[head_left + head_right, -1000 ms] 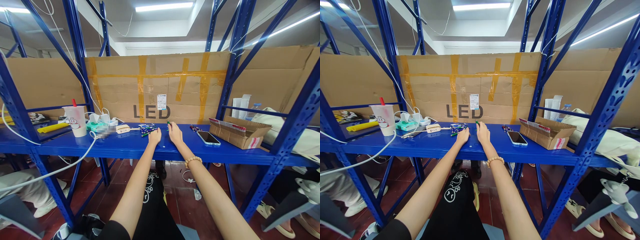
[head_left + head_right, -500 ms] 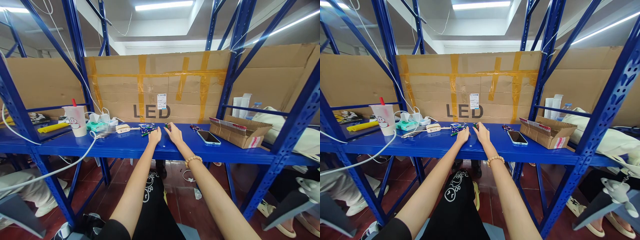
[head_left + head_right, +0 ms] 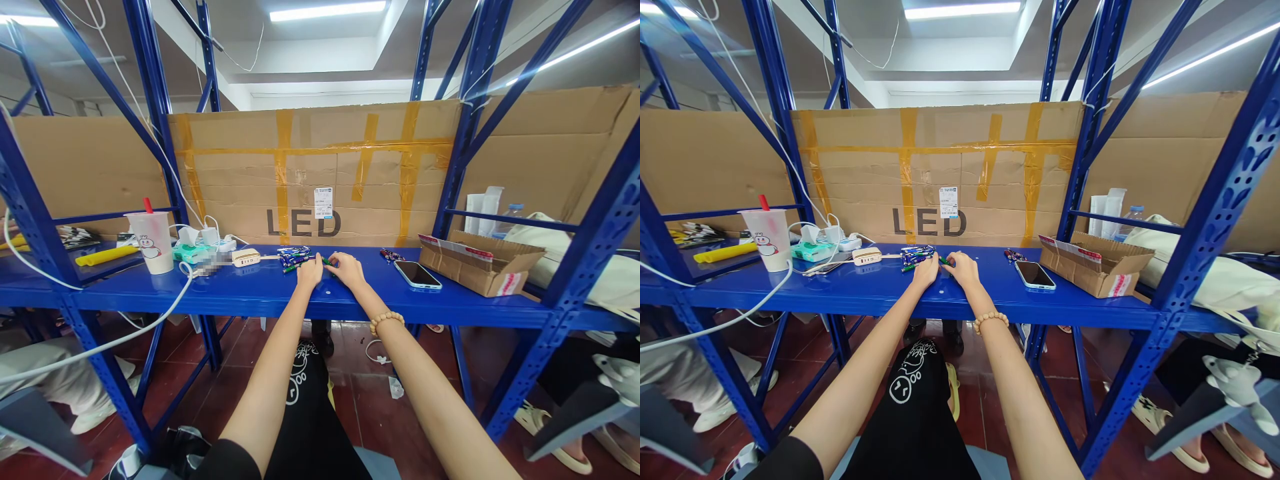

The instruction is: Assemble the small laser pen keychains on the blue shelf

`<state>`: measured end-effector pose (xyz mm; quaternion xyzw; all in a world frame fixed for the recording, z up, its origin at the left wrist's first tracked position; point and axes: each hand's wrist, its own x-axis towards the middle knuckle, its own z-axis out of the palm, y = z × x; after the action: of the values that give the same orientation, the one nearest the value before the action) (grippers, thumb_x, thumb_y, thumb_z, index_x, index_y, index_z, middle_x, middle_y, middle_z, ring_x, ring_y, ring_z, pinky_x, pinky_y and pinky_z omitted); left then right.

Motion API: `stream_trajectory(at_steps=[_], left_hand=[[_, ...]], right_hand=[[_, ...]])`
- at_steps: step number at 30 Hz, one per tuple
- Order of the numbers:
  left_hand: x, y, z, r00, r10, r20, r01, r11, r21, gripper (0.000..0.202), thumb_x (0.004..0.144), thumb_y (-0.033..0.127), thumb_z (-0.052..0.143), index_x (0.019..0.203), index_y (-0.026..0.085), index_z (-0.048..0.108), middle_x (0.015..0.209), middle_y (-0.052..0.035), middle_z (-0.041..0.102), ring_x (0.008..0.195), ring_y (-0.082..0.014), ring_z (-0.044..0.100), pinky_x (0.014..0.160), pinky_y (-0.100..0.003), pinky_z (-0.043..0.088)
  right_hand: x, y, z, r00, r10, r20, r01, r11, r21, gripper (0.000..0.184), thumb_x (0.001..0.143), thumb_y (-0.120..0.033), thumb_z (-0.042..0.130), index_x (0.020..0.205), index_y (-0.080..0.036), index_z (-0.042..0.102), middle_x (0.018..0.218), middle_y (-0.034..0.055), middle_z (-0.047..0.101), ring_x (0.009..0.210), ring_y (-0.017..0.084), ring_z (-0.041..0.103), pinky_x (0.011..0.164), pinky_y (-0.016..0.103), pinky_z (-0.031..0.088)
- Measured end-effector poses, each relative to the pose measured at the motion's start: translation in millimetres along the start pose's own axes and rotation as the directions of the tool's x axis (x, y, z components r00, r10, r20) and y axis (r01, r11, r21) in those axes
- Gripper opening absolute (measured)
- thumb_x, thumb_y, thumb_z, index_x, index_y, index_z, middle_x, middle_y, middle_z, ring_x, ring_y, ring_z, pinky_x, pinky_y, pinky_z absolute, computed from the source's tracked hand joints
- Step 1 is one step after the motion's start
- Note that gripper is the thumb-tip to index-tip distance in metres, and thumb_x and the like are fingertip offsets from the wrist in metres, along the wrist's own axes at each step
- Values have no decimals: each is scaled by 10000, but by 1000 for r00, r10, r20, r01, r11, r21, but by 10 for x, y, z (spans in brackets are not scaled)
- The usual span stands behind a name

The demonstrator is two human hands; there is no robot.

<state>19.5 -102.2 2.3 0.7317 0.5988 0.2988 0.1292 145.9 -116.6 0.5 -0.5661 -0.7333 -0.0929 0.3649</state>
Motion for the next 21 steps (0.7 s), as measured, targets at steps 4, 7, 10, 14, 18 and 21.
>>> stream_trajectory(at_steps=[4, 7, 10, 14, 18, 21], left_hand=[[9, -8, 4, 1000, 2, -6, -2, 1000, 16, 278, 876, 326, 493, 1073, 139, 552, 1093, -78, 574, 967, -193, 566, 839, -409, 469], [20, -13, 14, 1000, -2, -16, 2, 999, 32, 285, 875, 318, 497, 1093, 141, 541, 1108, -81, 564, 968, -194, 564, 830, -407, 475], [31, -19, 26, 1000, -3, -23, 4, 999, 47, 288, 874, 312, 499, 1105, 144, 533, 1115, -83, 558, 963, -192, 565, 822, -403, 480], [41, -27, 35, 1000, 6, -24, -4, 998, 63, 288, 874, 309, 499, 1110, 145, 530, 1116, -83, 557, 958, -191, 566, 815, -399, 484], [46, -30, 34, 1000, 13, -19, -11, 997, 75, 287, 875, 308, 499, 1109, 146, 530, 1115, -83, 557, 956, -190, 567, 813, -397, 485], [45, -31, 33, 1000, 16, -16, -15, 997, 82, 285, 875, 308, 498, 1107, 146, 532, 1113, -82, 558, 953, -189, 568, 812, -395, 486]], right_hand=[[-3, -5, -4, 1000, -9, 15, 10, 1000, -21, 67, 742, -273, 650, 787, -225, 638, 824, -6, 646, 755, 145, 568, 575, 223, 371], [-5, -6, -3, 1000, -6, 18, 6, 1000, -30, 64, 726, -261, 662, 771, -219, 645, 814, -6, 640, 766, 146, 573, 574, 223, 374], [0, 2, 11, 1000, 4, 16, -4, 999, -35, 46, 711, -243, 666, 739, -217, 642, 807, -6, 628, 773, 147, 576, 562, 220, 373], [14, 17, 40, 1000, 7, 9, -7, 999, -31, 43, 699, -214, 657, 733, -213, 631, 814, -9, 614, 777, 141, 575, 562, 216, 377], [22, 24, 57, 1000, -1, 3, 1, 1000, -26, 51, 692, -188, 642, 735, -201, 618, 806, -7, 604, 797, 145, 566, 584, 222, 390], [26, 30, 71, 1000, -10, 0, 10, 1000, -26, 56, 685, -181, 636, 733, -197, 611, 804, -4, 601, 814, 152, 557, 595, 228, 393]])
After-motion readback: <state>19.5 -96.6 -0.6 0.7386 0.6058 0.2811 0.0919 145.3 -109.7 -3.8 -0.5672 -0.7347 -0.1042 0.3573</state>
